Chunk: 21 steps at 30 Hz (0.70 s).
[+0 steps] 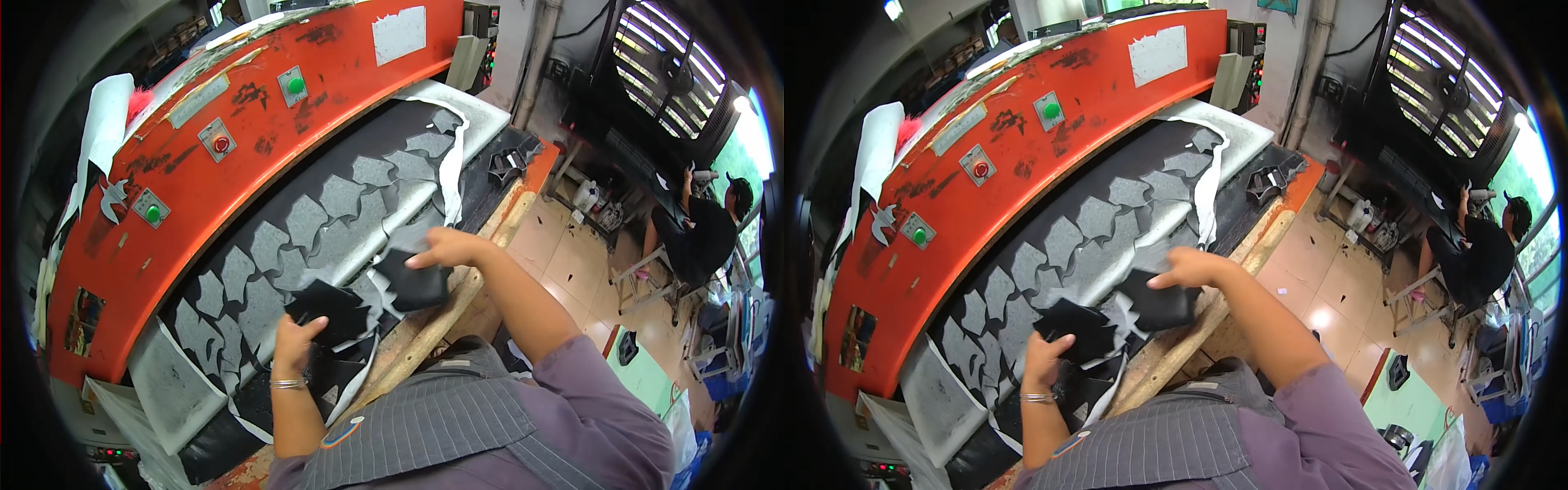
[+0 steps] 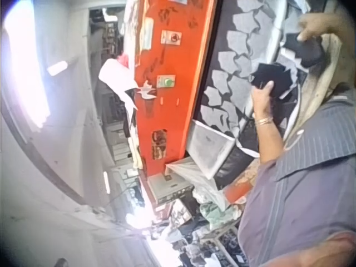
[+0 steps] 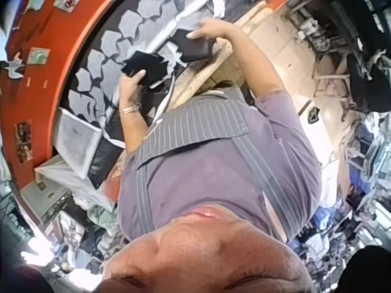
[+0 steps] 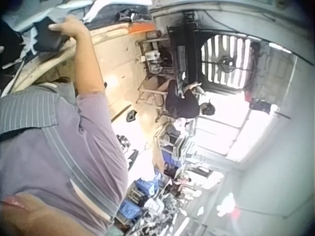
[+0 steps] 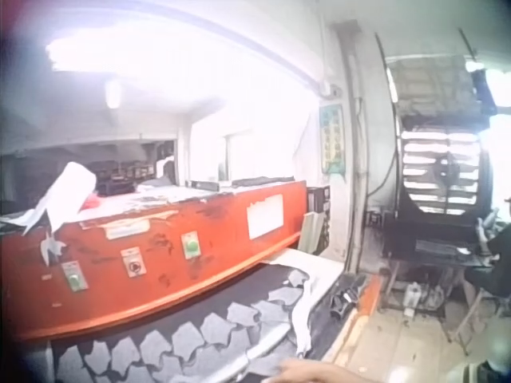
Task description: Die cutting shoe components from a sheet of material using a hydraulic swing-arm clicker press.
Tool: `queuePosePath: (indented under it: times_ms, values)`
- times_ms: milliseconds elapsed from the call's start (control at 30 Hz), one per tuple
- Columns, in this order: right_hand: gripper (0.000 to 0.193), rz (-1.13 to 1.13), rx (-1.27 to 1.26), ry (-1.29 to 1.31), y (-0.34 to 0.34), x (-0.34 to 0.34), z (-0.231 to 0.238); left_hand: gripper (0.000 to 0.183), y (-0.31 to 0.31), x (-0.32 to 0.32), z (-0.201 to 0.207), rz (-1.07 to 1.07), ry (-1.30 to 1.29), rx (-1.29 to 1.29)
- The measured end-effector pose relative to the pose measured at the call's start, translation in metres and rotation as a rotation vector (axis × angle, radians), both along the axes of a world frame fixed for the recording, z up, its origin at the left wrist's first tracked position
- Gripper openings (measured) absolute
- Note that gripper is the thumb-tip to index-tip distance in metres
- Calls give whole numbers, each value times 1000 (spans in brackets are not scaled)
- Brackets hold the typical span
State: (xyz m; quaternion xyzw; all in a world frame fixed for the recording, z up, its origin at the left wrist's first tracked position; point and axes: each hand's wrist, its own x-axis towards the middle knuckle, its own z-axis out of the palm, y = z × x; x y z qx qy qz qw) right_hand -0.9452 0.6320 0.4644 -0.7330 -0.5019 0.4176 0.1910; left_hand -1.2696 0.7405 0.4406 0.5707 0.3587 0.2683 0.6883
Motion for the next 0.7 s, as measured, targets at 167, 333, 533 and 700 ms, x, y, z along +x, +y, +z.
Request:
queuePosePath:
  times_ms: [167,333,533,700]
  values:
    - [69,266,-13,-336,59,-50,-54,30,14,-49,13,93,174,164]
    - [67,254,-24,-307,54,-71,-69,31,3,-98,19,300,245,400]
    - [69,113,-123,-429,50,-82,-56,31,18,-109,51,444,106,535]
    - [66,15,95,-385,28,-71,-40,55,19,-92,52,177,-562,132]
